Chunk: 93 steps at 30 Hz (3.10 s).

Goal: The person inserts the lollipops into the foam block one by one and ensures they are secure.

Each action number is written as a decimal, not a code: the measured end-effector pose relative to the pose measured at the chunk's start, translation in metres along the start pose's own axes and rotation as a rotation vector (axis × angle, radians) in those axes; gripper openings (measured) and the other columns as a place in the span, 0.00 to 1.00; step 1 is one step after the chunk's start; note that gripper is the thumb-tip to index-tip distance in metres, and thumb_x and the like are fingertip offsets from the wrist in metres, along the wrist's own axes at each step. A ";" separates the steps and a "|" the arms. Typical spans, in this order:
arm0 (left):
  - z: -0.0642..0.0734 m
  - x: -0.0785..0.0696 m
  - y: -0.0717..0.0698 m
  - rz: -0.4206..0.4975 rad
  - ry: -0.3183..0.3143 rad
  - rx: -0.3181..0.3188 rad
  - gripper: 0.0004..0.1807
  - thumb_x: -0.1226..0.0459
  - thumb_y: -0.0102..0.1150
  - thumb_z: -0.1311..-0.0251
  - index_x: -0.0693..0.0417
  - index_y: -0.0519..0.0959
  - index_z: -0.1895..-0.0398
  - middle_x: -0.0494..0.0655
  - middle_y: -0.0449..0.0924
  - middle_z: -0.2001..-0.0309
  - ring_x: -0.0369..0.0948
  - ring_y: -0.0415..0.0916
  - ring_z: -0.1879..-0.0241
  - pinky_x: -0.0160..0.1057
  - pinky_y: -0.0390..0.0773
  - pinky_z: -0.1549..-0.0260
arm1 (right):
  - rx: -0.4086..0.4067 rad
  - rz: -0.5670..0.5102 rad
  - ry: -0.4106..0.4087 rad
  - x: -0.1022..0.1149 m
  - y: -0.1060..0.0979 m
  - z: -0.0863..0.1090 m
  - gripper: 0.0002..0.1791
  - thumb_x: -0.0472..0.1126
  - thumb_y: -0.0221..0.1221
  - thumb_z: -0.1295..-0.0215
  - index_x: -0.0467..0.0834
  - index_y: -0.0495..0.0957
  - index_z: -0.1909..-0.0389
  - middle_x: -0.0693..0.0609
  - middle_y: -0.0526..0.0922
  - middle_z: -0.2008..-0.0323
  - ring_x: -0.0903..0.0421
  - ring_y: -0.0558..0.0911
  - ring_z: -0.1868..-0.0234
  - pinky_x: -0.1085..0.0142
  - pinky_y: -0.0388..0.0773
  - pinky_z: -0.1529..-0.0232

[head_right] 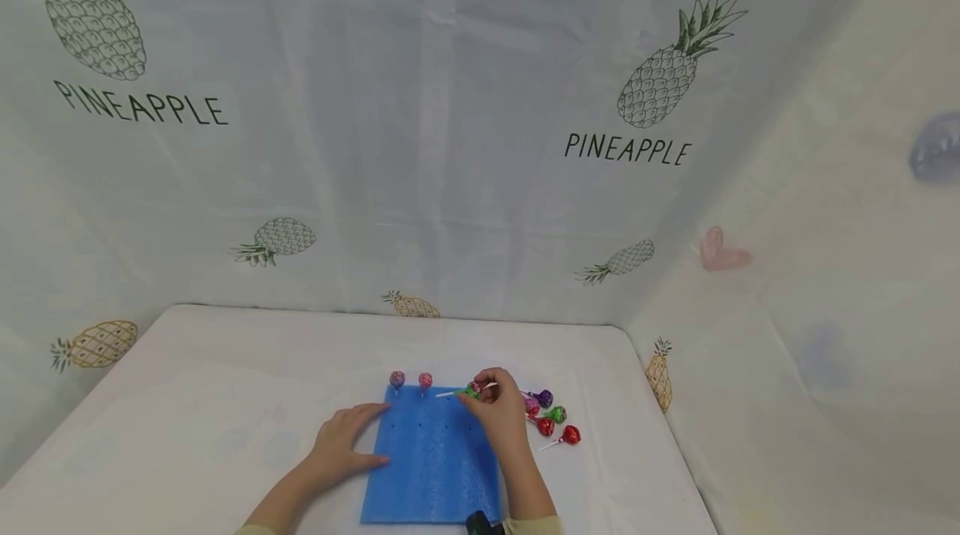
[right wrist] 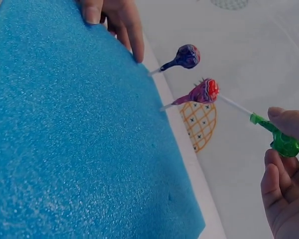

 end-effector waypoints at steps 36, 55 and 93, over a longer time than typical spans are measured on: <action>-0.001 0.002 0.002 0.000 0.019 -0.014 0.48 0.37 0.71 0.58 0.46 0.70 0.33 0.52 0.69 0.36 0.57 0.61 0.37 0.67 0.58 0.43 | -0.013 0.082 -0.074 -0.017 0.012 -0.015 0.14 0.29 0.70 0.48 0.40 0.80 0.61 0.46 0.77 0.60 0.54 0.79 0.64 0.70 0.77 0.69; -0.001 0.002 0.002 0.000 0.033 -0.011 0.48 0.36 0.70 0.57 0.47 0.69 0.33 0.52 0.69 0.36 0.57 0.61 0.37 0.67 0.59 0.44 | 0.017 0.046 -0.091 -0.009 0.018 -0.012 0.14 0.26 0.66 0.44 0.36 0.82 0.56 0.44 0.78 0.58 0.49 0.82 0.60 0.73 0.77 0.64; 0.000 0.002 0.001 -0.006 0.038 -0.025 0.48 0.36 0.70 0.58 0.47 0.70 0.33 0.52 0.70 0.36 0.58 0.62 0.38 0.67 0.59 0.44 | -0.002 0.031 -0.083 -0.028 0.040 -0.020 0.14 0.32 0.70 0.45 0.43 0.83 0.57 0.48 0.80 0.60 0.54 0.79 0.64 0.68 0.76 0.68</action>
Point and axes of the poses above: each hand's wrist, its own z-axis away from the middle knuckle, its own y-axis out of the palm, x = y × z, the point moved 7 cm from there along -z, towards the middle knuckle
